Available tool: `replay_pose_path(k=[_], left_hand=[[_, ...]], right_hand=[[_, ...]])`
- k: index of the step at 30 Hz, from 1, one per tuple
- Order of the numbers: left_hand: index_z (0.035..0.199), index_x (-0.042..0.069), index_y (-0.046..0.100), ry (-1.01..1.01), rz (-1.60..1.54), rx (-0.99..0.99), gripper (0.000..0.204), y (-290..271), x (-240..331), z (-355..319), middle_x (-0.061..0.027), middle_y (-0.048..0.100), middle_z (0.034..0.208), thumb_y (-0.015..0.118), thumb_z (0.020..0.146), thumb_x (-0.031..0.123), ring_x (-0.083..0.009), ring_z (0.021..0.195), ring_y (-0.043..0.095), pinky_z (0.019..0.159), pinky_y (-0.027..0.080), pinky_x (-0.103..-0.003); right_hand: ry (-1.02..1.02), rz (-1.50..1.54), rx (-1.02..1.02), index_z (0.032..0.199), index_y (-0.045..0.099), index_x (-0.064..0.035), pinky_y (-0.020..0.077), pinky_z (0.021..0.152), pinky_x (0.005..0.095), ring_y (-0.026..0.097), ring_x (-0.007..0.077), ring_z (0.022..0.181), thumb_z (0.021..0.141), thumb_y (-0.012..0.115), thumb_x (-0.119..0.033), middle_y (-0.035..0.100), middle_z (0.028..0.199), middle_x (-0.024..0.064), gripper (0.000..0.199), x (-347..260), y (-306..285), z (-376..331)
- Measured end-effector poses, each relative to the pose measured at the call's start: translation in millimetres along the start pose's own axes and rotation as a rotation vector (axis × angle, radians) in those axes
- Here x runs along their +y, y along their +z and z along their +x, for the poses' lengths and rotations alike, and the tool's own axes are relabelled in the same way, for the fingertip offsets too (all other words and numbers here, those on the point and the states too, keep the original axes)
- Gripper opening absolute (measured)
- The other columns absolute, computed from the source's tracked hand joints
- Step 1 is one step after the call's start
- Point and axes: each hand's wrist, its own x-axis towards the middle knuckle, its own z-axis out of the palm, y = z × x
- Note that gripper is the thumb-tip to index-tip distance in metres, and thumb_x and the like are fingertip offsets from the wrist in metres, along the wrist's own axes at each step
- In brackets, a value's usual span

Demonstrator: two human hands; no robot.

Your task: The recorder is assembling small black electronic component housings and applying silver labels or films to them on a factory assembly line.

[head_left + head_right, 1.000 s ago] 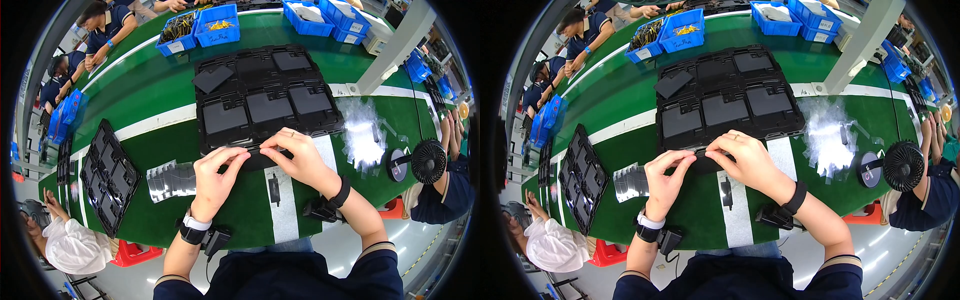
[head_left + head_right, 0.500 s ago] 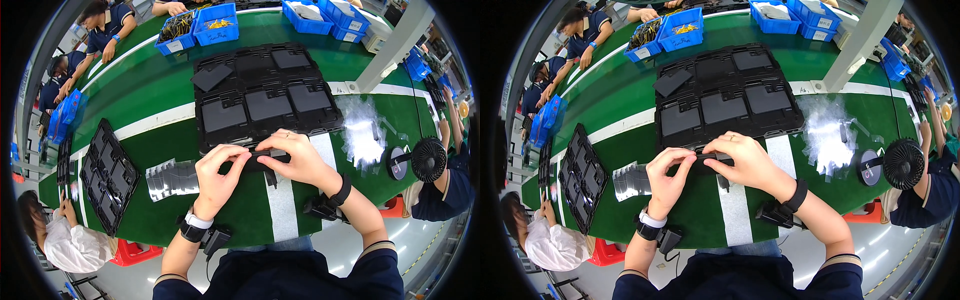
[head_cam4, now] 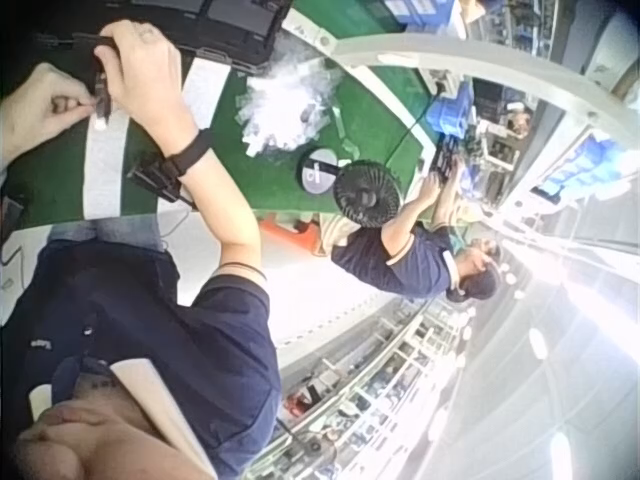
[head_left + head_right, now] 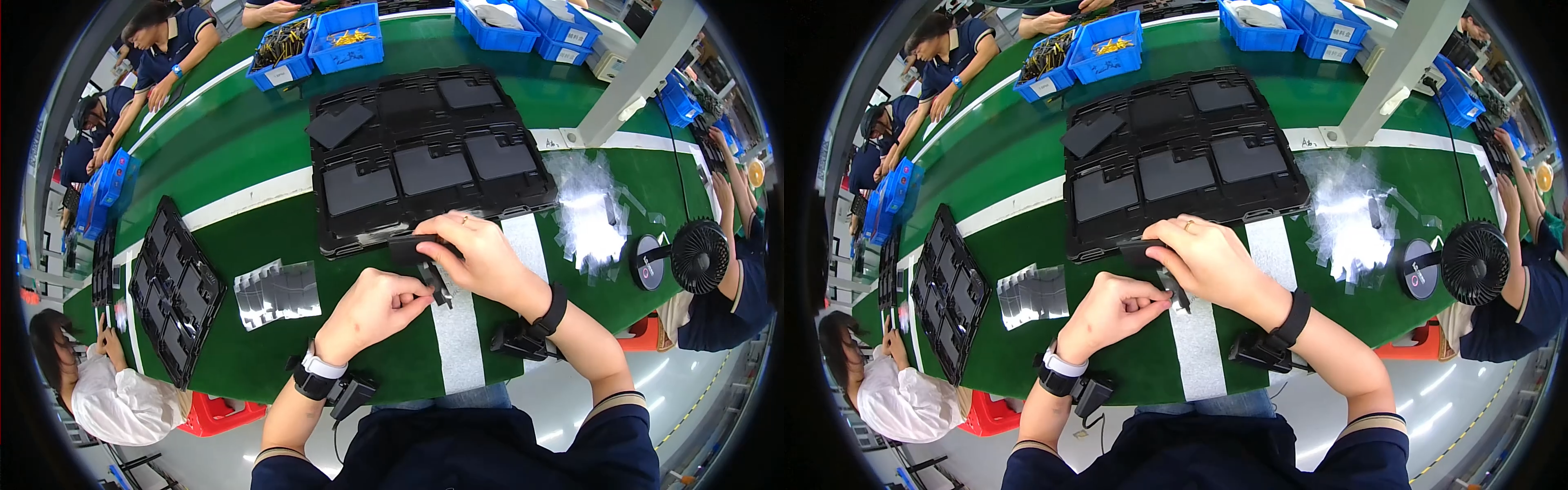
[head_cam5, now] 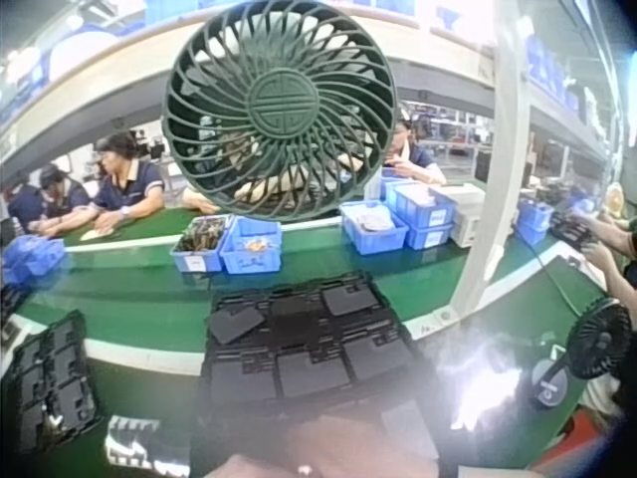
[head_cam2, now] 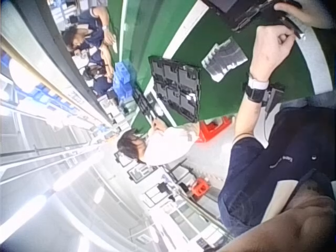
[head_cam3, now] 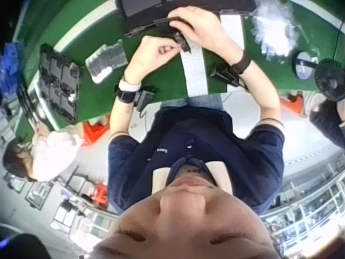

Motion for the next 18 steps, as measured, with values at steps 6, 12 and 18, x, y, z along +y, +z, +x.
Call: replay_pose_path(k=[6,12,18], left_hand=[[0.079,0.005,0.069,0.015,-0.008,-0.054,0.008,-2.5,5.0,-1.4,-0.0045,0.058,0.053,0.07,0.072,0.008,-0.0065,0.041,0.049,0.042,0.037,-0.02],[0.065,0.006,0.063,0.092,-0.08,0.011,0.012,-5.9,8.6,-1.8,0.0013,0.052,0.05,0.075,0.065,0.008,-0.004,0.04,0.042,0.04,0.031,-0.019],[0.081,0.002,0.06,0.295,-0.04,0.67,0.023,-12.2,8.4,7.5,-0.0042,0.058,0.073,0.076,0.065,0.004,-0.0111,0.065,0.054,0.06,0.044,-0.022]], right_hand=[[-0.087,-0.016,0.151,0.087,0.059,-0.0045,0.0492,0.061,0.0324,0.06,0.025,0.069,0.075,0.065,-0.007,0.062,0.077,0.0077,0.014,2.3,-4.0,3.4],[-0.085,-0.006,0.017,0.088,0.059,-0.0052,0.0492,0.061,0.0339,0.06,0.0261,0.071,0.076,0.064,-0.009,0.062,0.076,0.0082,0.014,3.6,-4.2,0.5],[-0.15,0.036,-0.017,0.089,0.059,-0.0061,0.0491,0.062,0.0336,0.06,0.0253,0.071,0.075,0.066,-0.011,0.061,0.076,0.0085,0.017,1.8,-1.5,1.7]])
